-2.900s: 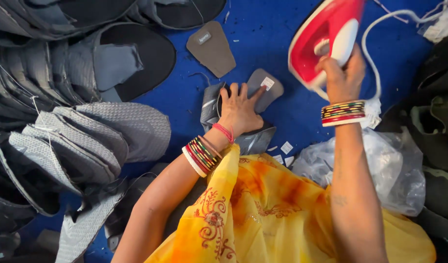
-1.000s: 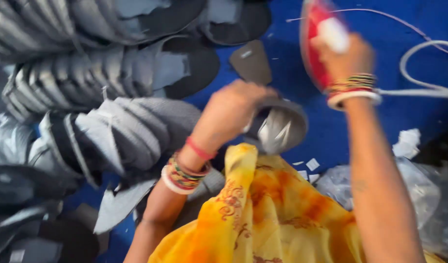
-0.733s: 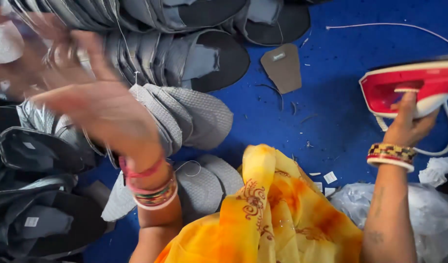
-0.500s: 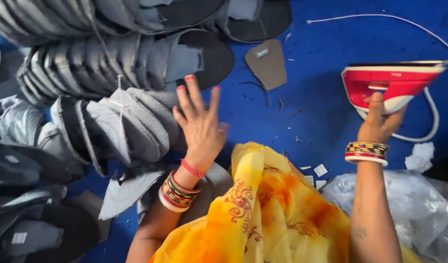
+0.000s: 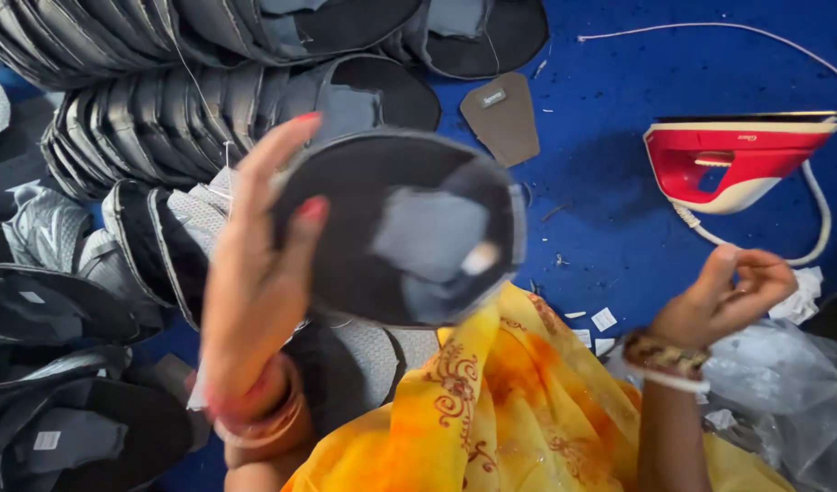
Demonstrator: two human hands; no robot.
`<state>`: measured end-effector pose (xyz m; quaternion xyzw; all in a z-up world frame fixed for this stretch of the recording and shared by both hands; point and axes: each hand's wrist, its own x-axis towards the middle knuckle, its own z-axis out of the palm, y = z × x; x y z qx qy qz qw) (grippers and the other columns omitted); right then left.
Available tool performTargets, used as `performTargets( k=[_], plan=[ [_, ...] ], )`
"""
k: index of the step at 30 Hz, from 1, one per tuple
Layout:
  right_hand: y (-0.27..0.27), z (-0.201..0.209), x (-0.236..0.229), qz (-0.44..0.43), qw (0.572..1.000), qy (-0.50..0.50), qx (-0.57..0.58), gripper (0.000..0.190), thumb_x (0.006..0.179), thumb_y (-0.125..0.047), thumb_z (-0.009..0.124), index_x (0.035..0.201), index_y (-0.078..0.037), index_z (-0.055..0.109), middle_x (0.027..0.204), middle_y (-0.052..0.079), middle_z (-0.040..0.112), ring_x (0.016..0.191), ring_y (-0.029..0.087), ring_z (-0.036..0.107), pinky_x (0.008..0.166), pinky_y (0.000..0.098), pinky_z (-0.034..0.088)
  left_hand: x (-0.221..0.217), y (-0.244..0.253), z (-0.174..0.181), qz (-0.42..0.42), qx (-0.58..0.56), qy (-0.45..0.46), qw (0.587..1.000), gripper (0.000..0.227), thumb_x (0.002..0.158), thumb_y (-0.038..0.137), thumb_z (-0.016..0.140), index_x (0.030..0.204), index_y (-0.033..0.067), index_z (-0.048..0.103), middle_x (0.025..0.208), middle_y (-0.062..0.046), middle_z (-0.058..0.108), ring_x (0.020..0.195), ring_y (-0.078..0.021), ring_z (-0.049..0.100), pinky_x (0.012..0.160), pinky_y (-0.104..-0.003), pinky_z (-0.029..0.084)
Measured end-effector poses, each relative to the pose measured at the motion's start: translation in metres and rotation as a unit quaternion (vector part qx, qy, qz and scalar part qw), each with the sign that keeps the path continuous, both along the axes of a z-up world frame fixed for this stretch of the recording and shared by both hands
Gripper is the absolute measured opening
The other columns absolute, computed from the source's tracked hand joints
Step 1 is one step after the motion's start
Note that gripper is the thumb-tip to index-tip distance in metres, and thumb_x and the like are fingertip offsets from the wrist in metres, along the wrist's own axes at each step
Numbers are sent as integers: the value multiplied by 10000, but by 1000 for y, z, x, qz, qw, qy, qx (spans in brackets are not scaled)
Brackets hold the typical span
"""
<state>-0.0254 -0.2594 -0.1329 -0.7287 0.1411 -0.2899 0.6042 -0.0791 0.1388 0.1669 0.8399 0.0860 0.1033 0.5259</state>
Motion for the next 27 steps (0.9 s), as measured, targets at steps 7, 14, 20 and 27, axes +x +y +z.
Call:
performTargets(
  k=[7, 14, 20, 27],
  plan=[
    [149, 157, -27, 332, 911, 13, -246, 620, 823, -93, 791, 1357, -27, 481, 1313, 204, 581, 1175, 335, 611, 984, 394, 512, 39, -47, -80, -156, -137, -5, 978, 301, 1060, -92, 513, 1325, -4, 623, 1334, -89, 655, 1297, -147, 574, 1158, -246, 392],
    [180, 20, -50, 354, 875, 281, -172, 818, 942, -64, 609, 1693, -45, 285, 1161, 161, 721, 1000, 345, 705, 910, 428, 546, 40, -90, -73, -203, -14, -26, 979, 444, 949, -87, 490, 1389, -25, 481, 1456, -178, 445, 1431, -323, 404, 1217, -361, 313],
    [118, 49, 2, 211, 834, 47, -508, 511, 878, -114, 626, 1382, -54, 569, 1332, 149, 640, 1276, 332, 604, 1107, 475, 434, 51, -121, -142, -249, 622, -85, 738, 516, 971, 208, 509, 1452, 32, 575, 1547, -193, 489, 1492, -344, 363, 1239, -519, 228],
    [2, 33, -25, 221, 857, 181, -428, 252, 924, -47, 633, 1169, -52, 692, 1200, 163, 643, 1092, 387, 630, 936, 456, 520, 77, -162, -272, -368, 488, -110, 784, 466, 898, 166, 538, 1345, 72, 632, 1465, -107, 561, 1425, -281, 428, 1197, -510, 266]
  ],
)
